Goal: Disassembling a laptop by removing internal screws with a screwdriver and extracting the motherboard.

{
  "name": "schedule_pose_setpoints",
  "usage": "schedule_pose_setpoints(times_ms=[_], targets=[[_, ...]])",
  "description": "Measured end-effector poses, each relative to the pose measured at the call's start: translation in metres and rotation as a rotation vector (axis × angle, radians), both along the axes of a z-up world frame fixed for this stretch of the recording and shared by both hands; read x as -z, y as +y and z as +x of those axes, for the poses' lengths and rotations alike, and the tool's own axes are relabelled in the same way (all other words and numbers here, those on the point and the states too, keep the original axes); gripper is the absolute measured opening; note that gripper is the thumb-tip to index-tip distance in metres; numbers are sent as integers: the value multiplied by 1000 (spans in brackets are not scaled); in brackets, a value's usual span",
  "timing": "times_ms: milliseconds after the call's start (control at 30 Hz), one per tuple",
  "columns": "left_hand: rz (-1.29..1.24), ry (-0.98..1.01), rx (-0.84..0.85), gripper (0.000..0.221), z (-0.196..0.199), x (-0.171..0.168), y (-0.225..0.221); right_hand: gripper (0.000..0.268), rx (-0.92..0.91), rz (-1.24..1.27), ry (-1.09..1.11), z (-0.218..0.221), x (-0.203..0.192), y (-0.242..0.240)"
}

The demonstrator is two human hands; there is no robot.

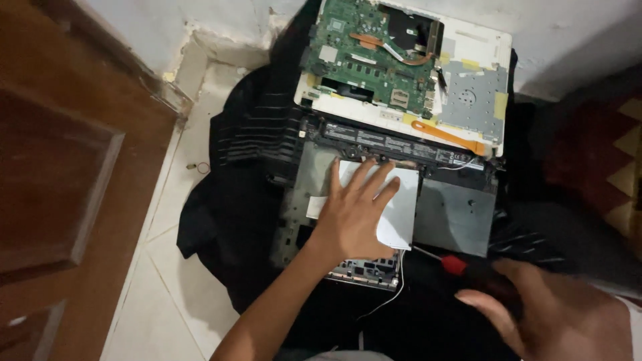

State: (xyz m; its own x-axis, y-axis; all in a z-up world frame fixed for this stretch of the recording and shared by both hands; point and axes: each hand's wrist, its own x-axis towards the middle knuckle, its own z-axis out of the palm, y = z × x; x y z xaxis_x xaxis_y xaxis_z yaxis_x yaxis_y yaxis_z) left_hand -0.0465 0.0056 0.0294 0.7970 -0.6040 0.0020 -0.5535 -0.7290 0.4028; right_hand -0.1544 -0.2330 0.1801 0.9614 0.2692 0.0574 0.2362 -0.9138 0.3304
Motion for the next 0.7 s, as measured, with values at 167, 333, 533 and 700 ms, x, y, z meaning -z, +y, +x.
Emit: schedule_pose_setpoints(times_ms=[167, 333, 533, 700], targets=[[25, -40, -6, 122, -1, 3, -2, 39, -97, 186, 150, 14, -6, 6], [69, -63, -8, 125, 0, 2, -2, 32, -199, 388, 301, 27, -15, 15], [64, -24, -2, 123, 1, -5, -2, 32, -331, 301, 385, 36, -15, 3], [87, 23, 10, 124, 3, -10, -2, 75, -75, 182, 833, 46, -25, -2]])
